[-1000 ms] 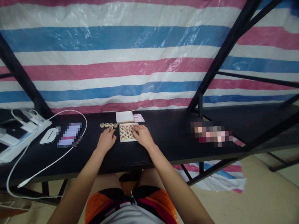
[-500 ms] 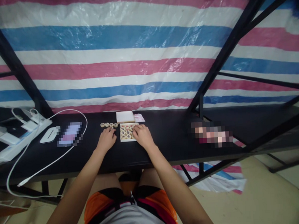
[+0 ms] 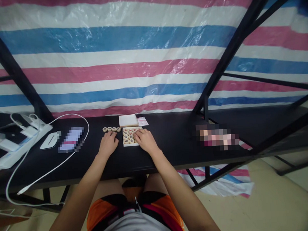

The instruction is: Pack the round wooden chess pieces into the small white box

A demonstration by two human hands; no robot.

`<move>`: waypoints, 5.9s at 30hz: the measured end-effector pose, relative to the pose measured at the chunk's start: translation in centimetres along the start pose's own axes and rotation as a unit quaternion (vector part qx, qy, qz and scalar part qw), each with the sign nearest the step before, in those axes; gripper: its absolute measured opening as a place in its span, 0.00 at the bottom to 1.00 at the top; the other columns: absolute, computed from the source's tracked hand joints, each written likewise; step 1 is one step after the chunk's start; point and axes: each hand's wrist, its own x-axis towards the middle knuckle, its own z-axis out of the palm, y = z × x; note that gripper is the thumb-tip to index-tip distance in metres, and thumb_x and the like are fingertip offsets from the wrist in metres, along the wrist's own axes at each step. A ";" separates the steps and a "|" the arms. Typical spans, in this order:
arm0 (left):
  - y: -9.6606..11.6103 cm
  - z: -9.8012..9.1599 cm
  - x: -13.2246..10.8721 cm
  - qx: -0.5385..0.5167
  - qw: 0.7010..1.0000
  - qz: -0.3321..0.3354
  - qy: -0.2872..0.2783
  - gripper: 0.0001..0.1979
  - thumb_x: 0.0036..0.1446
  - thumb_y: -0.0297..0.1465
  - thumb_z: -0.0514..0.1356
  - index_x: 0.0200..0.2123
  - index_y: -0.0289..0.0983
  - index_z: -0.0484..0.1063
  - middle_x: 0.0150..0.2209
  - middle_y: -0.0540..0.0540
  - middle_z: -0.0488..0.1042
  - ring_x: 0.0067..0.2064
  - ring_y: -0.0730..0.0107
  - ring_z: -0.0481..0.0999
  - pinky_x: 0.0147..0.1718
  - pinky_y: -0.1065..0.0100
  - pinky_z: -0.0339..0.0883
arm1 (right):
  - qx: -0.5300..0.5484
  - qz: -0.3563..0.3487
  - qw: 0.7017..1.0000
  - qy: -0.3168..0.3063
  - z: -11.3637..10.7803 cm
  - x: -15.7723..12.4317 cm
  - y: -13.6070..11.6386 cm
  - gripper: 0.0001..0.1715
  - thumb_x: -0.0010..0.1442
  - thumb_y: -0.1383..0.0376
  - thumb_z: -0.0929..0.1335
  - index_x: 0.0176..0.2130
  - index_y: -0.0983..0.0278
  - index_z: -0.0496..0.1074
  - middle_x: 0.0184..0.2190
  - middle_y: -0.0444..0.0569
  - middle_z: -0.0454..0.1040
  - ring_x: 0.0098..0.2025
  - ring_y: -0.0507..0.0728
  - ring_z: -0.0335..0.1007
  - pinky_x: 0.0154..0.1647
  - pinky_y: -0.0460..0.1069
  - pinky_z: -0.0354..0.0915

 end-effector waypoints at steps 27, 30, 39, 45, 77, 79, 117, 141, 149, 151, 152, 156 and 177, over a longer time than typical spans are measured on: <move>-0.2 -0.2 0.1 -0.050 0.998 0.007 0.028 0.12 0.58 0.27 0.52 0.44 0.36 0.71 0.43 0.39 0.72 0.46 0.54 0.70 0.43 0.57 0.66 | 0.048 0.016 0.999 0.002 0.5 0.1 0.6 0.20 0.67 0.57 0.57 0.44 0.60 0.74 0.44 0.50 0.73 0.47 0.57 0.65 0.48 0.51 0.59; 0.1 -0.1 0.2 -0.140 0.987 0.033 0.074 0.11 0.58 0.29 0.53 0.44 0.36 0.70 0.44 0.41 0.73 0.47 0.58 0.70 0.48 0.58 0.64 | 0.045 0.016 0.999 0.000 0.5 0.0 0.7 0.20 0.67 0.57 0.57 0.44 0.60 0.74 0.43 0.50 0.73 0.46 0.57 0.65 0.48 0.50 0.59; 3.0 -1.4 3.2 -0.235 0.966 0.110 0.011 0.09 0.56 0.31 0.56 0.39 0.37 0.73 0.40 0.45 0.76 0.43 0.61 0.72 0.47 0.61 0.64 | 0.112 0.048 0.989 0.078 0.6 0.1 1.0 0.19 0.66 0.59 0.57 0.46 0.62 0.72 0.46 0.52 0.70 0.47 0.58 0.64 0.51 0.52 0.59; 3.4 -0.1 4.6 -0.219 0.964 0.144 -0.049 0.08 0.54 0.29 0.56 0.35 0.37 0.75 0.38 0.45 0.77 0.43 0.62 0.73 0.47 0.63 0.64 | 0.147 0.095 0.980 0.092 0.9 0.2 1.9 0.20 0.67 0.60 0.55 0.43 0.63 0.72 0.42 0.52 0.71 0.44 0.58 0.65 0.51 0.52 0.59; 2.7 0.8 3.7 -0.272 0.950 0.151 -0.035 0.13 0.59 0.36 0.52 0.37 0.38 0.74 0.37 0.46 0.77 0.40 0.64 0.73 0.44 0.64 0.64 | 0.215 0.144 0.962 0.089 0.6 0.4 2.1 0.20 0.65 0.58 0.56 0.40 0.62 0.73 0.39 0.51 0.72 0.45 0.57 0.67 0.49 0.50 0.60; 2.6 0.8 3.8 -0.269 0.950 0.155 -0.031 0.14 0.60 0.36 0.51 0.35 0.38 0.75 0.36 0.46 0.77 0.39 0.64 0.73 0.43 0.64 0.65 | 0.215 0.149 0.961 0.088 0.5 0.4 2.1 0.20 0.65 0.59 0.56 0.40 0.62 0.73 0.40 0.51 0.72 0.45 0.57 0.67 0.49 0.50 0.60; -4.2 0.2 4.0 -0.091 0.984 -0.134 0.073 0.16 0.57 0.30 0.54 0.48 0.35 0.70 0.53 0.32 0.65 0.55 0.41 0.62 0.48 0.48 0.59 | 0.248 0.185 0.951 0.022 2.7 2.9 6.7 0.11 0.55 0.60 0.65 0.34 0.61 0.75 0.27 0.44 0.75 0.31 0.53 0.70 0.36 0.46 0.61; 1.0 1.8 4.9 -0.313 0.944 0.100 0.028 0.07 0.57 0.32 0.57 0.32 0.37 0.74 0.35 0.46 0.75 0.38 0.66 0.74 0.42 0.64 0.67 | 0.250 0.180 0.951 0.021 3.0 2.9 6.8 0.11 0.56 0.61 0.64 0.34 0.61 0.75 0.28 0.45 0.76 0.31 0.53 0.70 0.35 0.46 0.61; 0.8 1.4 4.6 -0.230 0.963 0.139 0.016 0.14 0.61 0.35 0.51 0.38 0.38 0.75 0.40 0.45 0.76 0.42 0.62 0.73 0.46 0.63 0.65 | 0.251 0.175 0.952 0.020 3.0 2.9 6.9 0.11 0.56 0.60 0.64 0.34 0.61 0.75 0.27 0.44 0.76 0.31 0.53 0.70 0.35 0.46 0.61; 0.6 1.3 4.5 -0.200 0.972 0.117 0.033 0.14 0.62 0.35 0.51 0.38 0.37 0.75 0.38 0.44 0.75 0.42 0.62 0.71 0.44 0.62 0.65 | 0.252 0.174 0.952 0.022 2.9 2.9 6.8 0.11 0.56 0.61 0.64 0.34 0.61 0.75 0.27 0.44 0.75 0.31 0.53 0.70 0.35 0.46 0.61; 0.5 1.2 4.4 -0.185 0.977 0.101 0.043 0.14 0.62 0.35 0.50 0.39 0.37 0.75 0.38 0.44 0.75 0.42 0.61 0.71 0.45 0.62 0.65 | 0.254 0.174 0.951 0.023 2.9 2.9 6.8 0.11 0.55 0.61 0.64 0.34 0.61 0.75 0.26 0.44 0.75 0.31 0.53 0.70 0.35 0.46 0.61; -0.7 0.9 4.3 -0.102 0.994 0.000 0.050 0.14 0.60 0.31 0.52 0.45 0.38 0.73 0.45 0.40 0.71 0.47 0.57 0.68 0.47 0.59 0.64 | 0.258 0.178 0.949 0.023 2.8 2.8 6.7 0.11 0.55 0.61 0.64 0.33 0.61 0.74 0.27 0.44 0.75 0.31 0.53 0.70 0.36 0.46 0.61; -1.1 0.9 4.7 -0.205 0.975 -0.012 0.083 0.10 0.56 0.30 0.55 0.42 0.37 0.71 0.40 0.42 0.73 0.42 0.62 0.72 0.44 0.63 0.66 | 0.245 0.185 0.952 0.012 2.4 2.9 6.2 0.11 0.56 0.61 0.64 0.34 0.60 0.74 0.27 0.44 0.75 0.31 0.53 0.69 0.36 0.46 0.61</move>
